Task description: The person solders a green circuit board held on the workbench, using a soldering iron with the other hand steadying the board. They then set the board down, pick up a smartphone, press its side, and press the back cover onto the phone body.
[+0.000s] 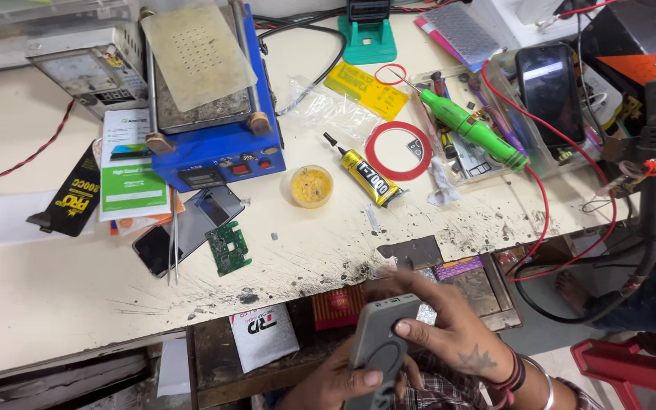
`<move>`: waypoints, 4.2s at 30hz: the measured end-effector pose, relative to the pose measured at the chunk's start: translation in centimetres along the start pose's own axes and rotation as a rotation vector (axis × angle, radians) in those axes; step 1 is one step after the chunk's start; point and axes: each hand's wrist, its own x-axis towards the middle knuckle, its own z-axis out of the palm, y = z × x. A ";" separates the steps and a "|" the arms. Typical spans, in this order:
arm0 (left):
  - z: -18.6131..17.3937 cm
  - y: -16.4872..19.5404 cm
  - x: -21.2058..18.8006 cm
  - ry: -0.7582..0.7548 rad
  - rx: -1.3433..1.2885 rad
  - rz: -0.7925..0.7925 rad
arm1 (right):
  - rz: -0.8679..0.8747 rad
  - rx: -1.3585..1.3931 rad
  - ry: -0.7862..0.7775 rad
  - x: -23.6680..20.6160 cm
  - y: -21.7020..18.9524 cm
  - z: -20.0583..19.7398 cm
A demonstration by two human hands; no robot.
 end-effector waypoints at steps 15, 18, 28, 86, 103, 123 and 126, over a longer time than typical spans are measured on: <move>-0.4 -5.0 0.6 -0.039 -0.184 -0.043 | 0.149 0.106 0.094 -2.5 3.7 0.0; 0.0 -5.0 0.8 0.001 -0.124 0.021 | 0.209 0.342 0.038 -2.7 4.2 -0.1; -1.5 -7.4 1.7 0.127 -0.202 0.014 | 0.175 0.235 0.142 -1.9 3.3 1.1; -3.0 -10.8 5.3 0.205 -0.176 0.148 | -0.352 -0.548 -0.055 -2.9 -5.5 -0.9; -2.8 3.3 0.0 -0.077 -0.507 0.647 | -0.971 -0.258 -0.069 -2.3 -1.1 -2.7; -4.9 3.4 -0.3 0.082 -0.418 0.793 | -0.781 -0.877 0.619 9.9 1.7 -8.5; -4.7 3.5 -0.2 0.113 -0.366 0.819 | -0.752 -0.934 0.549 13.3 0.2 -8.0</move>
